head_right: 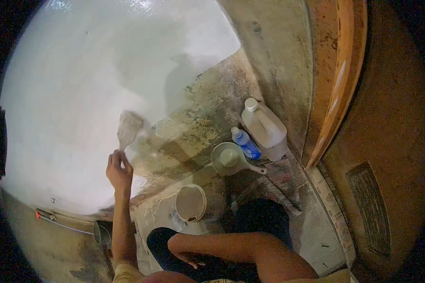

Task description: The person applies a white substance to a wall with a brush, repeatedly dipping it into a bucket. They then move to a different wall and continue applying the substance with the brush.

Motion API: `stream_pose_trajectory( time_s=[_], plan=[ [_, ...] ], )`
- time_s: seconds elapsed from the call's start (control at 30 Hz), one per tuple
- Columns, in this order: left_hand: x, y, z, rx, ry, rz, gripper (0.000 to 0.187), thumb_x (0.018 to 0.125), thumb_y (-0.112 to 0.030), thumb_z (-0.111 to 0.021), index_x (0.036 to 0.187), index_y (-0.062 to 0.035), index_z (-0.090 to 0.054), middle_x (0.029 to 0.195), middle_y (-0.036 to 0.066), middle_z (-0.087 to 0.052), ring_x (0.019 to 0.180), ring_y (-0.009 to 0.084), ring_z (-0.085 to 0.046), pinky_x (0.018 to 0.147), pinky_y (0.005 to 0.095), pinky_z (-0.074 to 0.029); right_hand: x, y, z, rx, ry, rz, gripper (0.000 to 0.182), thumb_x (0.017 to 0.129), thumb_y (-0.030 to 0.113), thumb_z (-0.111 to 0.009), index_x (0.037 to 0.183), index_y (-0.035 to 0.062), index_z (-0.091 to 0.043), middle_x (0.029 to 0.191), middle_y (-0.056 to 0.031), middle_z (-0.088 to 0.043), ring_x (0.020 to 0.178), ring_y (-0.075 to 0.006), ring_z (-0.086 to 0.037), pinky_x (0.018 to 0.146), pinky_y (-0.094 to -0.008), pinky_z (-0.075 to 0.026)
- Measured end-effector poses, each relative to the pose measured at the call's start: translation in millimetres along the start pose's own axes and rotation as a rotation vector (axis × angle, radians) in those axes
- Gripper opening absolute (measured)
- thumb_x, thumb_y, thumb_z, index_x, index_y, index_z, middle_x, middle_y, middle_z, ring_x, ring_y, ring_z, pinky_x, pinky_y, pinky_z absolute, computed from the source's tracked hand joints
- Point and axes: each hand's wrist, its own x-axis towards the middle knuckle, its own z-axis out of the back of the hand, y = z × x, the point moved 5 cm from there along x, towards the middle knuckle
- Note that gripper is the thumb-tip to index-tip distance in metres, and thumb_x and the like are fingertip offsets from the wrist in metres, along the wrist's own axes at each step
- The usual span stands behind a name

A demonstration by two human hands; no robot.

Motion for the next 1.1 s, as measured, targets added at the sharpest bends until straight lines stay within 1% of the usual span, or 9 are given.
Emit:
stream_pose_trajectory(
  time_s=[0.07,0.2,0.37,0.5,0.63,0.77,0.87,1.0,1.1],
  plan=[
    [14,-29,-9,-0.096,-0.058,-0.109,0.008,0.084,-0.007,-0.061,0.092,-0.0045,-0.061,0.079,0.012,-0.061,0.066,0.0343,-0.061,0.056,0.0421,-0.049,10,0,0,0.021,0.039,-0.054,0.051,0.098,0.051,-0.041,0.140,0.0225,-0.047,0.152,-0.0043,-0.033,0.140,-0.0273,-0.031,0.114,-0.0481,-0.023],
    [62,-125,-34,-0.334,0.007,-0.168,0.008,0.082,-0.010,-0.062,0.087,-0.0048,-0.060,0.082,0.014,-0.062,0.070,0.0356,-0.062,0.058,0.0435,-0.050,11,-1,4,0.028,-0.013,-0.058,0.051,0.098,0.051,-0.041,0.140,0.0227,-0.047,0.152,-0.0043,-0.033,0.140,-0.0272,-0.031,0.114,-0.0480,-0.023],
    [139,-234,-49,-0.332,0.073,-0.211,0.017,0.087,-0.020,-0.058,0.085,-0.0034,-0.061,0.085,0.016,-0.063,0.077,0.0376,-0.063,0.067,0.0469,-0.050,5,-7,13,0.073,-0.078,-0.093,0.051,0.097,0.051,-0.042,0.140,0.0229,-0.047,0.152,-0.0042,-0.033,0.140,-0.0271,-0.031,0.114,-0.0479,-0.024],
    [184,-264,-56,-0.276,0.056,-0.255,0.020,0.087,-0.022,-0.057,0.086,-0.0034,-0.063,0.088,0.017,-0.064,0.079,0.0396,-0.062,0.070,0.0476,-0.051,2,-8,15,0.079,-0.085,-0.105,0.051,0.097,0.051,-0.042,0.140,0.0231,-0.047,0.152,-0.0041,-0.033,0.140,-0.0270,-0.031,0.114,-0.0477,-0.024],
    [192,-237,-53,-0.203,0.060,-0.257,0.020,0.087,-0.023,-0.058,0.084,-0.0042,-0.062,0.088,0.017,-0.064,0.081,0.0386,-0.063,0.071,0.0471,-0.051,4,-6,18,0.049,-0.076,-0.109,0.051,0.097,0.052,-0.042,0.140,0.0232,-0.047,0.152,-0.0040,-0.033,0.140,-0.0269,-0.032,0.113,-0.0476,-0.024],
    [156,-162,-33,-0.172,0.110,-0.188,0.018,0.086,-0.022,-0.062,0.083,-0.0038,-0.061,0.086,0.015,-0.063,0.081,0.0354,-0.063,0.070,0.0443,-0.050,4,-2,18,0.014,-0.070,-0.099,0.051,0.097,0.052,-0.042,0.140,0.0234,-0.047,0.152,-0.0039,-0.033,0.139,-0.0268,-0.032,0.113,-0.0475,-0.025],
    [111,-76,-23,-0.139,0.012,-0.182,0.020,0.084,-0.018,-0.061,0.098,-0.0039,-0.065,0.090,0.016,-0.064,0.077,0.0386,-0.062,0.064,0.0454,-0.050,2,-1,18,-0.008,-0.074,-0.089,0.051,0.097,0.052,-0.042,0.140,0.0235,-0.047,0.152,-0.0039,-0.034,0.139,-0.0268,-0.032,0.113,-0.0474,-0.025],
    [57,0,11,-0.025,-0.025,-0.080,0.004,0.085,-0.007,-0.059,0.082,-0.0054,-0.060,0.077,0.011,-0.060,0.067,0.0318,-0.061,0.057,0.0395,-0.047,-1,-1,20,-0.024,-0.099,-0.067,0.052,0.097,0.052,-0.042,0.140,0.0237,-0.048,0.152,-0.0038,-0.034,0.139,-0.0267,-0.032,0.113,-0.0472,-0.025],
    [47,8,18,-0.088,-0.049,-0.036,0.004,0.085,-0.005,-0.061,0.082,-0.0049,-0.060,0.073,0.011,-0.059,0.062,0.0290,-0.061,0.054,0.0375,-0.046,-1,-2,21,-0.022,-0.086,-0.063,0.052,0.097,0.052,-0.042,0.140,0.0238,-0.048,0.152,-0.0037,-0.034,0.139,-0.0266,-0.032,0.113,-0.0471,-0.026]
  ],
)
